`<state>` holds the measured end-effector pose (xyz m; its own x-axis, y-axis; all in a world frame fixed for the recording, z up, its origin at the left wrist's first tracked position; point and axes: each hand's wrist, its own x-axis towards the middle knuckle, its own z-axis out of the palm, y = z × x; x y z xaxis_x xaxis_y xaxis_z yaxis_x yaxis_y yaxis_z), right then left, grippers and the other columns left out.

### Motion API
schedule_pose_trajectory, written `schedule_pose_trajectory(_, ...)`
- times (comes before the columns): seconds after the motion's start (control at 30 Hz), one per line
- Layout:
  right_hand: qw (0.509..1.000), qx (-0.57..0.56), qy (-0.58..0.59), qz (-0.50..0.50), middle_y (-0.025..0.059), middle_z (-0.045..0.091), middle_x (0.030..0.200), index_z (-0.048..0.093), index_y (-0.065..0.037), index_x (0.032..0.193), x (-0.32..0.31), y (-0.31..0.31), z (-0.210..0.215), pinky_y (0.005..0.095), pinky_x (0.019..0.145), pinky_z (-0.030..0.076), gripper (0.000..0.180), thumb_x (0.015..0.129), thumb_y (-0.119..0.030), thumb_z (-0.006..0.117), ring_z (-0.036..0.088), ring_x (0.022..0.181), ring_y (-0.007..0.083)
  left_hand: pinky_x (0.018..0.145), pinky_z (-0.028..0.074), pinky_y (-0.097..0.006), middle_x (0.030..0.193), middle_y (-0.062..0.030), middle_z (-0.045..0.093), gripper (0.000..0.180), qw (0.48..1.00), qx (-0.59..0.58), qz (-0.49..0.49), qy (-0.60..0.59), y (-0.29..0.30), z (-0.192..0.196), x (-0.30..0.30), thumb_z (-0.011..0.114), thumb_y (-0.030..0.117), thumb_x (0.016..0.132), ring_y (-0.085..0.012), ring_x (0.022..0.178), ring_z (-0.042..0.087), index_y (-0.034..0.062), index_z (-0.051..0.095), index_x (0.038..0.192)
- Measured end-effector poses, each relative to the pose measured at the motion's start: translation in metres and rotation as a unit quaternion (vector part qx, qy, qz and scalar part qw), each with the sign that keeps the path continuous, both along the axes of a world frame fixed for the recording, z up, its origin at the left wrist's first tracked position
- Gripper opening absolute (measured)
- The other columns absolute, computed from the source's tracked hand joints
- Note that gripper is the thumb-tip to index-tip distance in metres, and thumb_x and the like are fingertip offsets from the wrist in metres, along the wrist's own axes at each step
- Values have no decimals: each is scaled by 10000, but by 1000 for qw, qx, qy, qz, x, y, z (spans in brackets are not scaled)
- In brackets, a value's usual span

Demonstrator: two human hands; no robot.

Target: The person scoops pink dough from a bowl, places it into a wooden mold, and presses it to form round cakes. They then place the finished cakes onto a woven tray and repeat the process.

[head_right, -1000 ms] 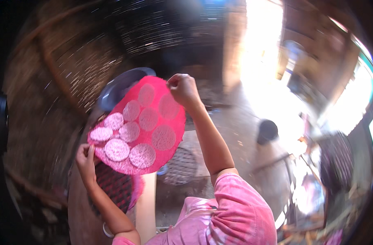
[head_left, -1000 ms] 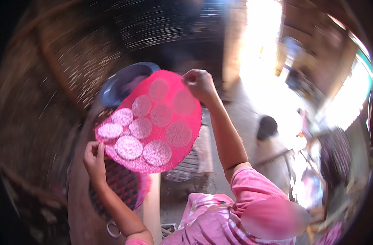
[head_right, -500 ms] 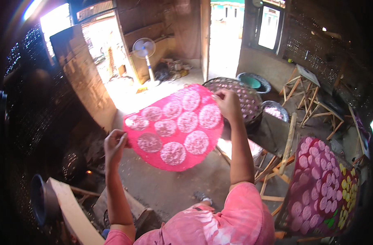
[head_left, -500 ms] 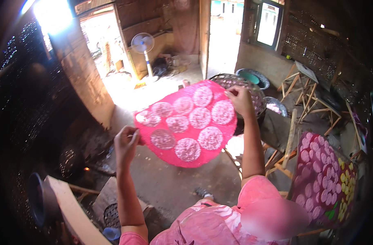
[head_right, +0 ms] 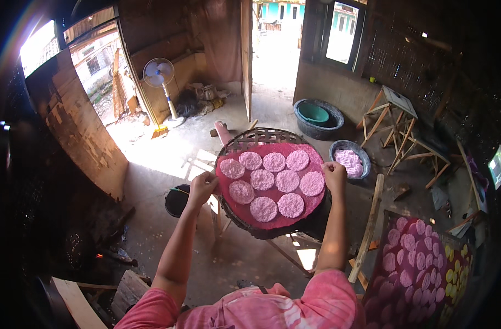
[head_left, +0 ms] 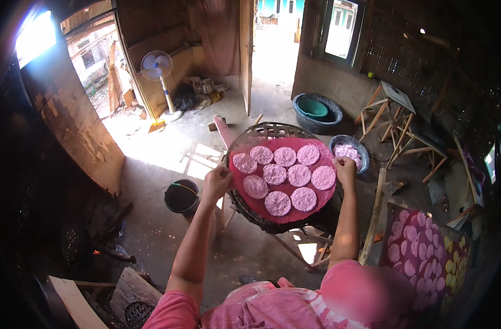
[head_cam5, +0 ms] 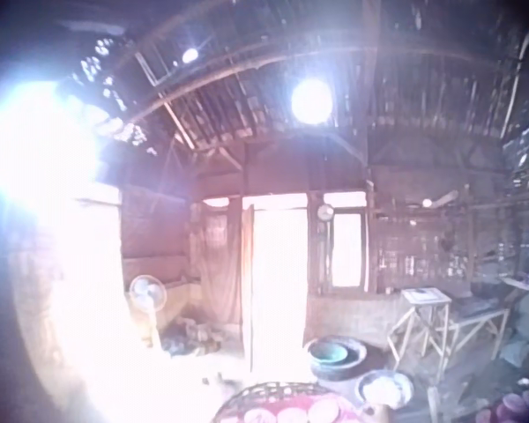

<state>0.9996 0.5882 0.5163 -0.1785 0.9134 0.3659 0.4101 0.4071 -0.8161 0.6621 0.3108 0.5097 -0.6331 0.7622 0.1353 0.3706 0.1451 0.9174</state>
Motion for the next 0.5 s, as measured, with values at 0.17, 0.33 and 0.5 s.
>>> schedule_pose_trajectory(0.17,999,-48,0,26,63,678,690,704,32,824,-42,-85,-86,270,598,480,130,804,-96,716,610,630,92,539,566,-287,742,-113,676,177,994,60,-17,-89,-107,-77,-48,644,93,895,-188,638,702,-84,632,910)
schedule_pose_trajectory(0.33,997,-22,53,50,44,675,715,695,40,858,-48,-101,-98,258,599,466,135,832,-92,704,596,638,83,543,562,-273,742,-108,671,176,995,48,-26,-79,-128,-83,-59,640,93,900,-176,626,694,-83,624,902)
schedule_pose_trajectory(0.5,999,-33,19,29,46,674,712,697,39,861,-45,-91,-95,266,605,471,139,831,-96,706,601,644,90,572,583,-277,770,-101,658,187,994,20,-9,-106,-117,-73,-53,652,91,888,-155,648,676,-94,634,903)
